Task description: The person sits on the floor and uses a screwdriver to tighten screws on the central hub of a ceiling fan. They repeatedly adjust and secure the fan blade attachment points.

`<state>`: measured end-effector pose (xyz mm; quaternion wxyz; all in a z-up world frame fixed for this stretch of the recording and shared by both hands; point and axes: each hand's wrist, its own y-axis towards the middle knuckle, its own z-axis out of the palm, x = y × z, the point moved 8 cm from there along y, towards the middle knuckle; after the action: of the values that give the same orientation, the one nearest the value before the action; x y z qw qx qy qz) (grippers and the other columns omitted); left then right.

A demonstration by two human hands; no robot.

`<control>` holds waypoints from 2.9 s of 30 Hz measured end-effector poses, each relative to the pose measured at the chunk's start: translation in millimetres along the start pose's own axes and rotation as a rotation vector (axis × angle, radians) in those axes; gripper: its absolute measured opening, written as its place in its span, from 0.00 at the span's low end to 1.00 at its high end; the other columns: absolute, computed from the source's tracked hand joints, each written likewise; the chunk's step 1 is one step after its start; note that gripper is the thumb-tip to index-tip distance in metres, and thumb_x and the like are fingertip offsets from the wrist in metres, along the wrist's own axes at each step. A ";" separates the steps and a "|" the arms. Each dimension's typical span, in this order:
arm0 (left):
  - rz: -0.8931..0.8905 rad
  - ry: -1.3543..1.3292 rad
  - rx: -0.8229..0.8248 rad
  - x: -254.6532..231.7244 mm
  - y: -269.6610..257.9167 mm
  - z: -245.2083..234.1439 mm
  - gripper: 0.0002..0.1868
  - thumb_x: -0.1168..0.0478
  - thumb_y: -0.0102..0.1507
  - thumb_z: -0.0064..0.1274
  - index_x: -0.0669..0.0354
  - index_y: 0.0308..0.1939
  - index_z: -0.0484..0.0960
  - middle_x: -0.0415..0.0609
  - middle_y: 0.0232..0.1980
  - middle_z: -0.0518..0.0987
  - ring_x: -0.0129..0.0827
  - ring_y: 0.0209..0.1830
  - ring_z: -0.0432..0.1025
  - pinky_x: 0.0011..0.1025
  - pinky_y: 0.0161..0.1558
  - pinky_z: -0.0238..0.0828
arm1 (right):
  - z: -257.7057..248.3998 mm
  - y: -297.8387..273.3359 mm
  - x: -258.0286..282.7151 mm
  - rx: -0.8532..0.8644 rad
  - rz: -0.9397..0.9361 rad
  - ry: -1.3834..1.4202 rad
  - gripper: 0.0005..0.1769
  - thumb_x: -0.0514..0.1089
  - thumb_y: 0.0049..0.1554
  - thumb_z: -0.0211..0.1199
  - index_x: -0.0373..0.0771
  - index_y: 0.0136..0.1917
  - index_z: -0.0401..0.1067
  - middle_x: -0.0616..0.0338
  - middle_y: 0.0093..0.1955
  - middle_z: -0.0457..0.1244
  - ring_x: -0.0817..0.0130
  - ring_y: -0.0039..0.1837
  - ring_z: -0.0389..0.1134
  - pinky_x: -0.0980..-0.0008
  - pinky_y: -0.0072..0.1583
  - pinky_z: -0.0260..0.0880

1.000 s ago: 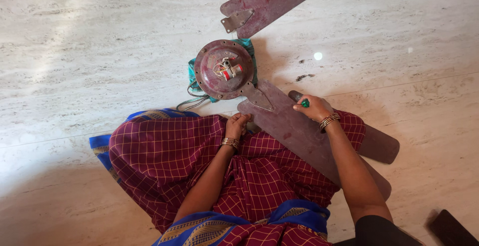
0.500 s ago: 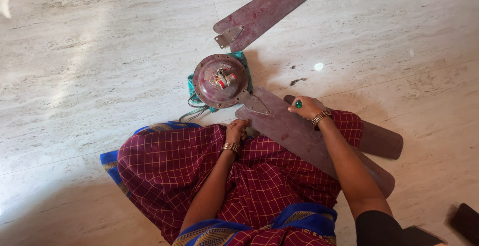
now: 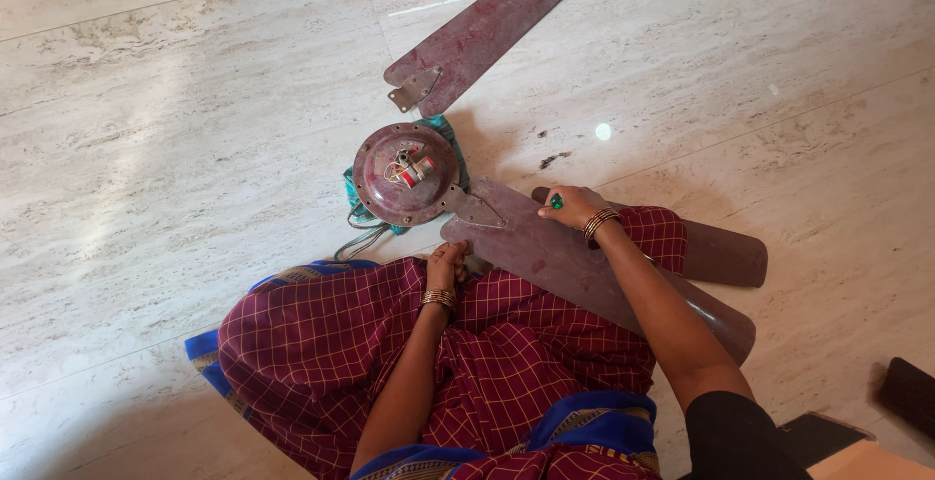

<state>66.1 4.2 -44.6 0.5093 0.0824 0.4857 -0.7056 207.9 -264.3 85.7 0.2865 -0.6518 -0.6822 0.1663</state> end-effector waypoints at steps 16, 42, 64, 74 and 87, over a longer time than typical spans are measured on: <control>0.000 -0.036 0.005 5.2 6.0 -0.9 0.12 0.61 0.64 0.58 0.55 0.26 0.75 0.37 0.20 0.67 0.21 0.14 0.56 0.24 0.17 0.54 | -7.5 -6.6 3.3 -0.061 -0.007 -0.006 0.24 0.70 0.51 0.68 0.53 0.50 0.78 0.62 0.50 0.73 0.63 0.53 0.74 0.60 0.54 0.73; 0.403 1.243 -0.460 -115.3 -86.1 43.4 0.15 0.48 0.66 0.56 0.53 0.49 0.80 0.49 0.30 0.82 0.44 0.32 0.78 0.45 0.34 0.72 | -7.6 -11.9 3.5 -0.080 0.036 -0.038 0.24 0.70 0.51 0.68 0.54 0.50 0.76 0.65 0.49 0.73 0.64 0.52 0.74 0.61 0.52 0.74; 0.358 1.860 -0.138 -135.5 -36.1 141.4 0.27 0.35 0.56 0.63 0.56 0.38 0.89 0.50 0.45 0.84 0.40 0.50 0.78 0.39 0.48 0.75 | -22.0 -0.2 -0.4 -0.054 -0.052 0.092 0.26 0.69 0.49 0.70 0.54 0.53 0.77 0.61 0.51 0.73 0.63 0.54 0.74 0.61 0.55 0.74; 0.292 1.884 -0.097 -143.2 -29.8 146.9 0.30 0.34 0.52 0.66 0.58 0.38 0.89 0.53 0.45 0.84 0.43 0.50 0.79 0.40 0.47 0.77 | 20.0 103.1 2.1 -0.060 -0.104 -0.199 0.24 0.55 0.52 0.71 0.51 0.61 0.74 0.51 0.58 0.71 0.52 0.61 0.71 0.55 0.62 0.71; 0.121 1.521 0.102 -118.2 62.2 87.1 0.54 0.25 0.65 0.09 0.61 0.45 0.88 0.70 0.48 0.83 0.63 0.58 0.74 0.50 0.65 0.65 | -14.0 -41.0 149.1 -0.378 -0.557 0.393 0.14 0.46 0.53 0.71 0.42 0.51 0.76 0.56 0.50 0.73 0.61 0.51 0.76 0.63 0.54 0.76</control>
<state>204.0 12.1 35.0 0.0678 0.5954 0.6642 -0.4470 185.9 -123.4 147.2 0.3207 -0.5023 -0.7838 -0.1744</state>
